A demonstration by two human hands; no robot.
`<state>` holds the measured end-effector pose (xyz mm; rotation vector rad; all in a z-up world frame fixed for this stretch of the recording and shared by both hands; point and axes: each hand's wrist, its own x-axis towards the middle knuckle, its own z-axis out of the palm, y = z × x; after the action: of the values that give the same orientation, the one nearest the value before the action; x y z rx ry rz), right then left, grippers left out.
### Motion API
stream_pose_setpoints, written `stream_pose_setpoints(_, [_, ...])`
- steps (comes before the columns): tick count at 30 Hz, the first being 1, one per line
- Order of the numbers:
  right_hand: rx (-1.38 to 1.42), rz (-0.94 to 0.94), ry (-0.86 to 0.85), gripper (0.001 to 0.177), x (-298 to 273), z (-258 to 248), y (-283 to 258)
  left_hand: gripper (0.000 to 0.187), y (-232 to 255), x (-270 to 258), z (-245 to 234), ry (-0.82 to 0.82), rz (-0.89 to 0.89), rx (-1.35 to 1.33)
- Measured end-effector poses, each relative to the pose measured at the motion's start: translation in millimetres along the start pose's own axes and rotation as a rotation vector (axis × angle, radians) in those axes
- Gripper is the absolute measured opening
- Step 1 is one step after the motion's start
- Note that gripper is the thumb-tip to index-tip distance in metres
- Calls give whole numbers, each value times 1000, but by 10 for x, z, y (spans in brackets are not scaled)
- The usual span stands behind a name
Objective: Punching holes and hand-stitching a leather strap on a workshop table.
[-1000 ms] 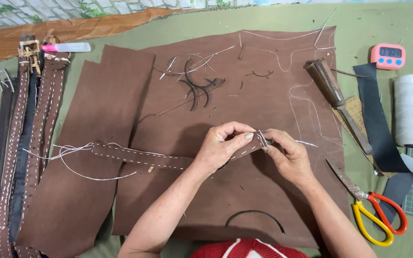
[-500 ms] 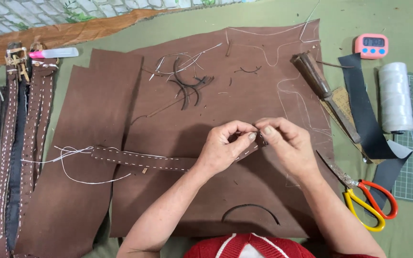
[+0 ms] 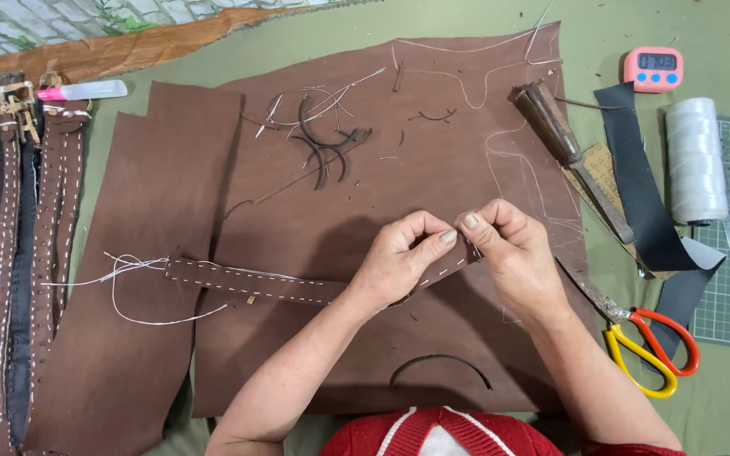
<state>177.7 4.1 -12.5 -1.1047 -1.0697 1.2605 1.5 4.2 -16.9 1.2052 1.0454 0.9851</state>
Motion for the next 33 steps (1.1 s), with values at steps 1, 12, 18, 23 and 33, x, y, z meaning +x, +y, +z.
stream_pose_setpoints(1, [22, 21, 2, 25, 15, -19, 21, 18, -11, 5, -2, -3, -22, -16])
stream_pose_setpoints(12, [17, 29, -18, 29, 77, -60, 124, 21, -15, 30, 6, -6, -87, -18])
stream_pose_setpoints(18, [9, 14, 0, 29, 87, -31, 146, 24, -136, 103, 41, 14, -96, -42])
stream_pose_setpoints(23, [-37, -31, 7, 29, 99, -31, 155, 25, -226, 141, 69, 20, -85, -97])
stream_pose_setpoints(33, [-156, -77, -5, 29, 52, 104, -58, 25, -360, 188, 67, 18, -86, -175])
